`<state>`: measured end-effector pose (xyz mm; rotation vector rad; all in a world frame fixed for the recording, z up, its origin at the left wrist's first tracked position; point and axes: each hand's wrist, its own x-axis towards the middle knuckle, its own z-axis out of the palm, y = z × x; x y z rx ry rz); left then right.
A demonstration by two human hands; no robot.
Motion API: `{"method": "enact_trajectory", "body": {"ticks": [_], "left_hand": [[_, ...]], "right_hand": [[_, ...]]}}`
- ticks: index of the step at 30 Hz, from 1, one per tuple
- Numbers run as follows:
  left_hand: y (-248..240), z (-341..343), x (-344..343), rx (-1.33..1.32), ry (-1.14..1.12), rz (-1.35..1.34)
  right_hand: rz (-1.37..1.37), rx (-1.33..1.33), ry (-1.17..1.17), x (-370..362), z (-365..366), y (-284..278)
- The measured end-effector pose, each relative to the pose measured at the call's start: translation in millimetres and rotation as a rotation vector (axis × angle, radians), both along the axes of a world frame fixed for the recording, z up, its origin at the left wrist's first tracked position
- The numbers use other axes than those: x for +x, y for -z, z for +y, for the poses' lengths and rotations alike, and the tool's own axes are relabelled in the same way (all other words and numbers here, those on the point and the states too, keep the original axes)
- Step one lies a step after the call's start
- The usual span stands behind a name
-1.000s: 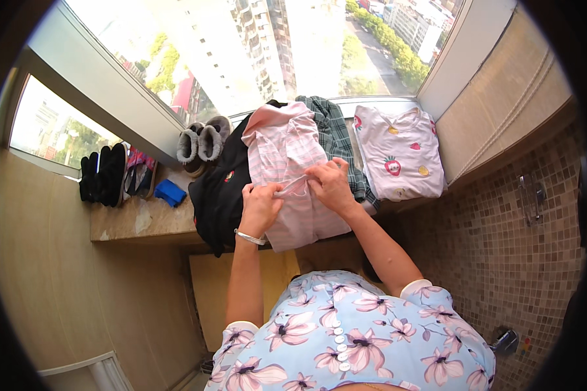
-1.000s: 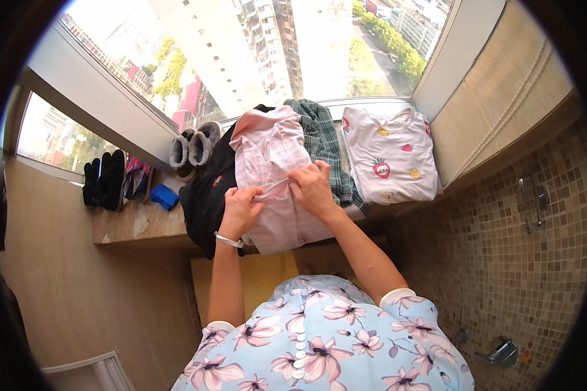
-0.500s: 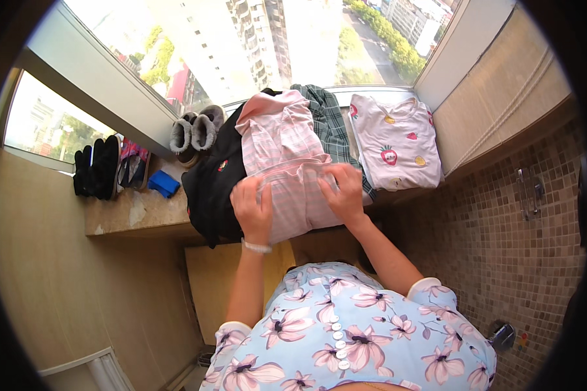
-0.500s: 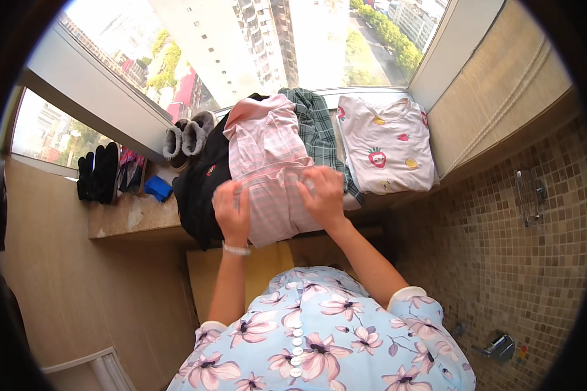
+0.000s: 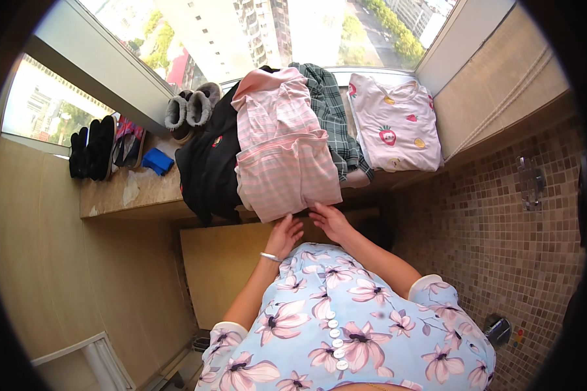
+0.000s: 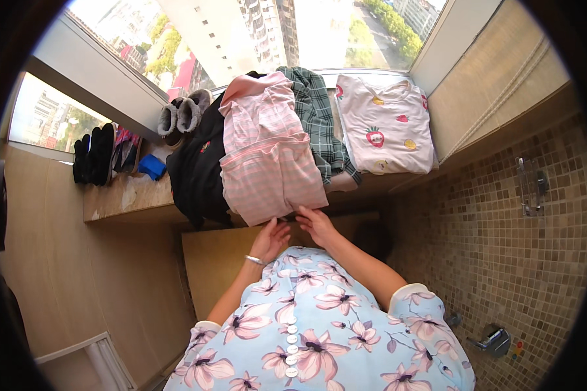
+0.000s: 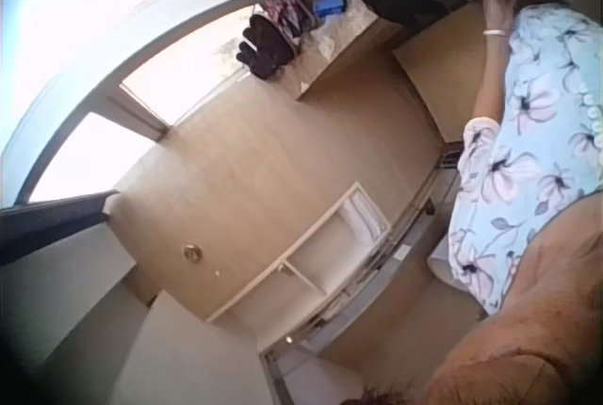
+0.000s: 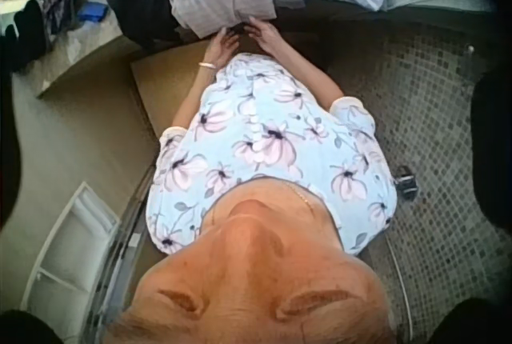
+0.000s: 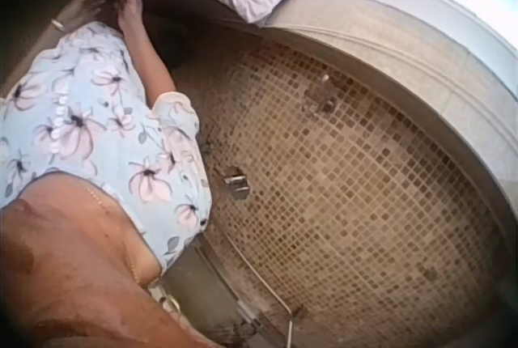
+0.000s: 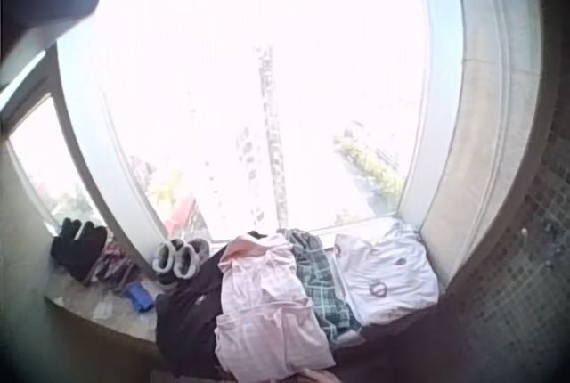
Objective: The person folds several pieces of clothing on a windowsill, including a yellow shirt, a patterned pink shirt, and striped pants. Each item is smoothed, folded, and stacked neatly on the ledge.
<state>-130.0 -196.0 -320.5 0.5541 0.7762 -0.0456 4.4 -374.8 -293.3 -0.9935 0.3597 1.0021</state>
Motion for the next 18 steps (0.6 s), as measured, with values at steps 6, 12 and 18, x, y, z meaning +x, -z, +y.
{"method": "enact_trajectory", "body": {"ticks": [6,12,18], "left_hand": [[17.8,0.5,-12.3,0.031,-0.292,-0.038],[-0.2,-7.7,-20.6,-0.13,-0.375,-0.147],[-75.8,-19.4,-19.3,-0.101,-0.431,-0.162]], "right_hand": [[-0.039,-0.024,0.192,-6.1,-14.0,1.9],[0.025,0.132,0.208,-7.7,-29.4,-1.1],[0.05,0.138,0.2,-9.2,-29.1,-60.4]]}}
